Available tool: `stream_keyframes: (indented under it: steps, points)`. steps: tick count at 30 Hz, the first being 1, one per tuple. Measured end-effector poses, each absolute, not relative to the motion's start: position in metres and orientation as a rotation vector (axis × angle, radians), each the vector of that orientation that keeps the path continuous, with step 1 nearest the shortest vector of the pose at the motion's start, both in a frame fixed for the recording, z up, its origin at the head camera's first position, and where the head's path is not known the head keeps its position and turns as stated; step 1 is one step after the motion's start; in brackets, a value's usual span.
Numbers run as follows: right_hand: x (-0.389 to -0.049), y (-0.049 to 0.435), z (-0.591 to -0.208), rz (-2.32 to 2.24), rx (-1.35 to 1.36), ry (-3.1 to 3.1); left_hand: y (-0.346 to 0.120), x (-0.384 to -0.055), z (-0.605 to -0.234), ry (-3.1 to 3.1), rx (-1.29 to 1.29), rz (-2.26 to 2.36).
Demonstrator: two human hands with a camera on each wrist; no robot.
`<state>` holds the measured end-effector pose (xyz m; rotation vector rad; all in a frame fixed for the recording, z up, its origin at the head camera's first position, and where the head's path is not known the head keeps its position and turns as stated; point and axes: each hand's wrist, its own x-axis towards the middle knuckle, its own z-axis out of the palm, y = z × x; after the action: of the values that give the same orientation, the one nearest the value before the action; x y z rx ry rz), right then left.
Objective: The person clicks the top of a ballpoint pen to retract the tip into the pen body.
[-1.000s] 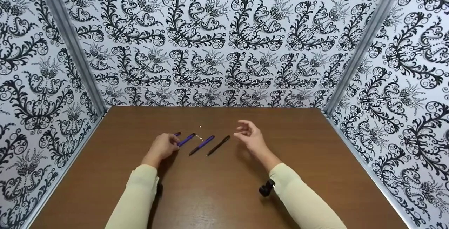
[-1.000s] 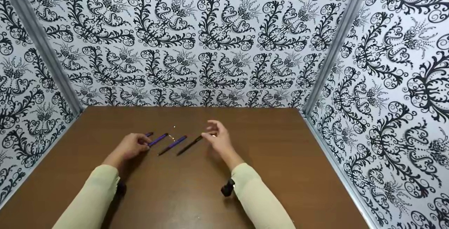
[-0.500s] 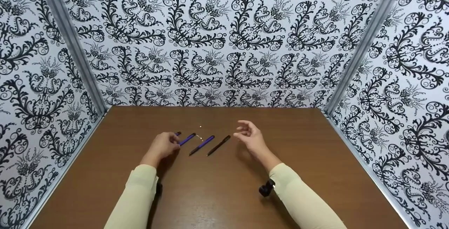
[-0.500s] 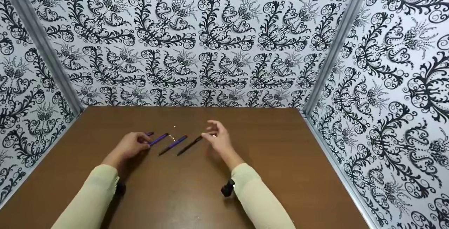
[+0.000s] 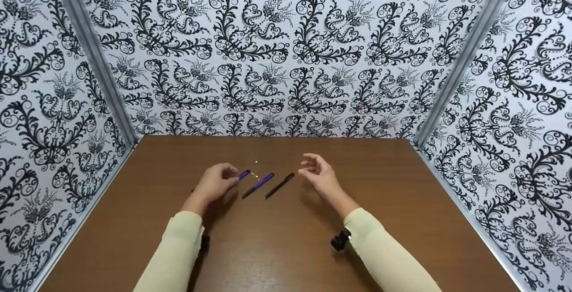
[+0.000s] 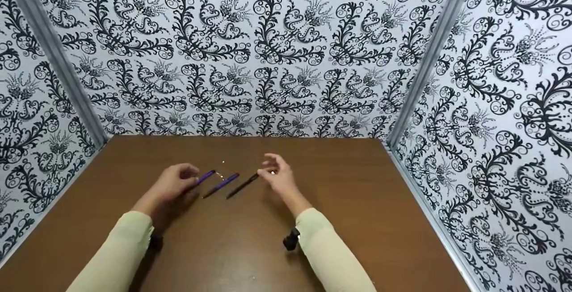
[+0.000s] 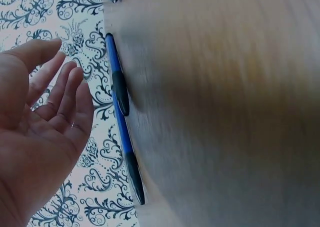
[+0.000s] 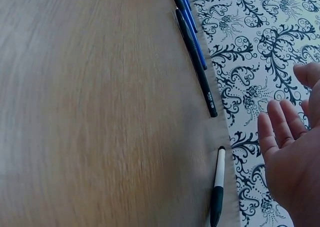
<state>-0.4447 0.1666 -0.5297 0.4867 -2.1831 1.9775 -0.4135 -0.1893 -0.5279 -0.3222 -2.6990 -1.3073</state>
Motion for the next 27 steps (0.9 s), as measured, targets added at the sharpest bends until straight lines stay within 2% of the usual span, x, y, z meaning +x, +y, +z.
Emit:
stream_keyframes:
  steps: [27]
  points:
    - [-0.456, 0.127, -0.535, 1.992, 0.542, -2.195, -0.150, -0.416, -0.531, -2.712, -0.458, -1.361]
